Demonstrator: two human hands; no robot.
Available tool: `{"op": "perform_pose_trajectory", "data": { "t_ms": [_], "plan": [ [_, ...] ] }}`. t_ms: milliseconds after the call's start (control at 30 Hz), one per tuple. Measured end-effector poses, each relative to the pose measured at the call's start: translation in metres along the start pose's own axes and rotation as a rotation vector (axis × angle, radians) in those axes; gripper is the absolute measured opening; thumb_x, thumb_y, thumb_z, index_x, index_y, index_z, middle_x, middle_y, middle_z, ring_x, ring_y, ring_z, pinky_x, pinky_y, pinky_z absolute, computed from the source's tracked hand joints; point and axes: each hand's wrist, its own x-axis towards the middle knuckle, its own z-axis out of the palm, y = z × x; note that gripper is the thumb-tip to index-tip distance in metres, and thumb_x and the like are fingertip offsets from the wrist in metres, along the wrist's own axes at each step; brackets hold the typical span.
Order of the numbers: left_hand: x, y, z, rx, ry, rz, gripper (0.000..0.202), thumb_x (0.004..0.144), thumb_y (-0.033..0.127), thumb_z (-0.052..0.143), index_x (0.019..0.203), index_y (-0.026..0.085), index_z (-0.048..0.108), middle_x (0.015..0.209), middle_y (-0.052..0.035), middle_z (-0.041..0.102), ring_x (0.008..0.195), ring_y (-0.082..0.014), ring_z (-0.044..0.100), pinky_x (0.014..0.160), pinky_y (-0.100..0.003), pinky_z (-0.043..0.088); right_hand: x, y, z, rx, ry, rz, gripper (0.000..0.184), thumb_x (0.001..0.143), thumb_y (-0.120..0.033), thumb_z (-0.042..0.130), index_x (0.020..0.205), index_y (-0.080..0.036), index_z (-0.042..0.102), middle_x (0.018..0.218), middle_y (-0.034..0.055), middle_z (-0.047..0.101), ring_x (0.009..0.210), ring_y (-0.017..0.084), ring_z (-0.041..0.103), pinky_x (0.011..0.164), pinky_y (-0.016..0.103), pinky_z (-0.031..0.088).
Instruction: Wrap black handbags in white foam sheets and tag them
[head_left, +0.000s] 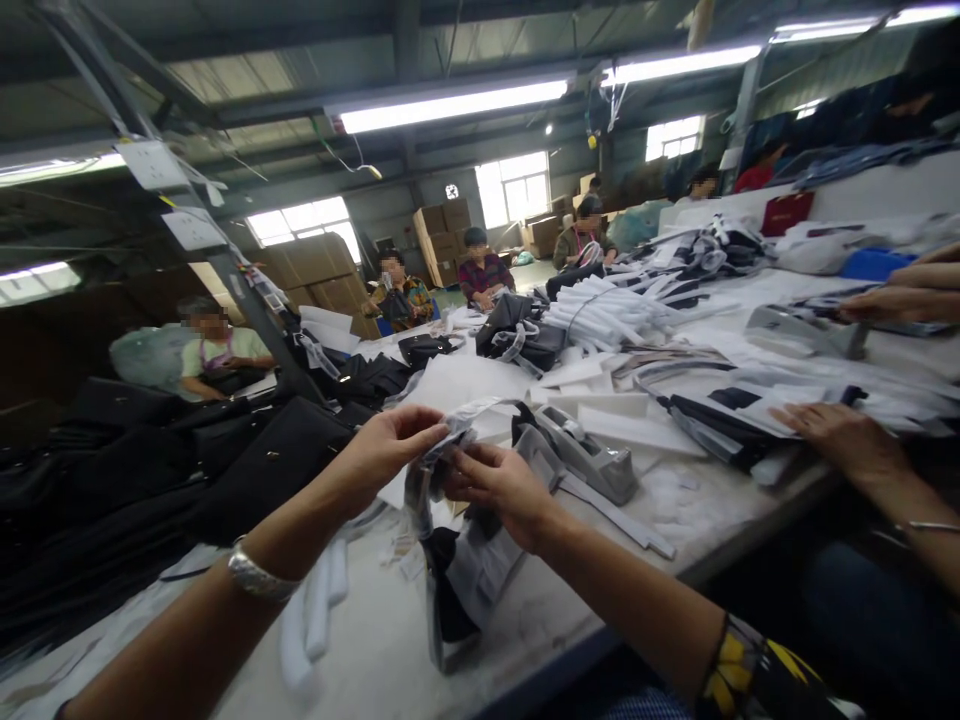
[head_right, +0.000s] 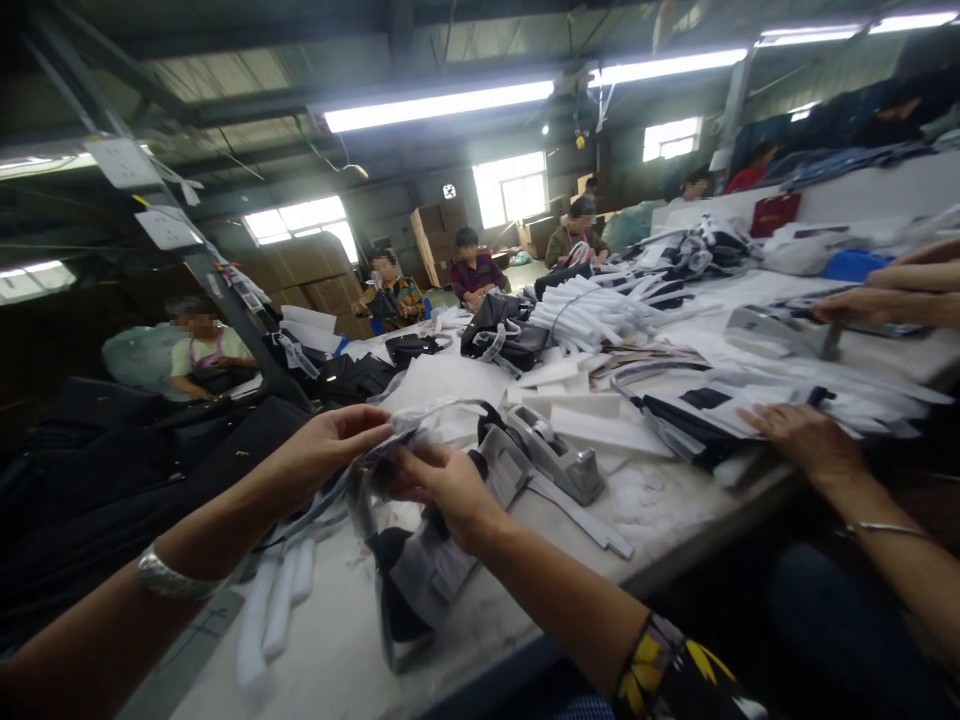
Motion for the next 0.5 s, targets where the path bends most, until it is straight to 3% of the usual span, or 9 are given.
{"op": "perform_pose_trajectory", "data": {
  "t_ms": [200, 333, 400, 500],
  "plan": [
    [-0.001, 0.002, 0.003, 0.113, 0.085, 0.045, 0.048, 0.069, 0.055, 0.08, 0.096, 0.016, 0.071, 0.088, -0.0037, 0.071, 0.08, -0.0179, 0.062, 0.071, -0.025, 0.046, -0.008, -0.006, 0.008, 0.115, 0.04, -0.046, 0.045, 0.07, -0.046, 0.085, 0.093, -0.009, 0.074, 0.09, 0.0089, 0.072, 0.078, 0.013, 0.067, 0.08, 0.027, 0.054],
    [-0.003, -0.003, 0.004, 0.135, 0.004, -0.099, 0.059, 0.072, 0.067, 0.073, 0.099, 0.014, 0.074, 0.087, -0.0071, 0.074, 0.077, -0.0214, 0.065, 0.066, -0.026, 0.048, -0.008, -0.006, 0.007, 0.063, 0.019, -0.102, 0.048, 0.071, -0.05, 0.082, 0.098, -0.011, 0.072, 0.089, 0.0065, 0.072, 0.073, 0.013, 0.066, 0.077, 0.027, 0.054],
    [-0.003, -0.01, 0.004, 0.072, -0.009, -0.16, 0.06, 0.071, 0.068, 0.073, 0.098, 0.014, 0.075, 0.084, -0.0071, 0.075, 0.075, -0.0225, 0.067, 0.067, -0.027, 0.051, -0.006, -0.007, 0.005, -0.12, 0.034, -0.168, 0.043, 0.076, -0.05, 0.078, 0.097, -0.013, 0.073, 0.086, 0.0042, 0.071, 0.07, 0.013, 0.064, 0.072, 0.026, 0.053],
    [-0.007, -0.02, 0.009, -0.089, 0.036, -0.231, 0.057, 0.071, 0.062, 0.077, 0.102, 0.014, 0.074, 0.084, -0.0057, 0.076, 0.074, -0.021, 0.069, 0.071, -0.026, 0.054, -0.009, -0.012, -0.003, -0.598, 0.116, -0.353, 0.027, 0.084, -0.043, 0.073, 0.089, -0.016, 0.074, 0.077, 0.0006, 0.07, 0.067, 0.012, 0.062, 0.065, 0.023, 0.047]
  ]
}}
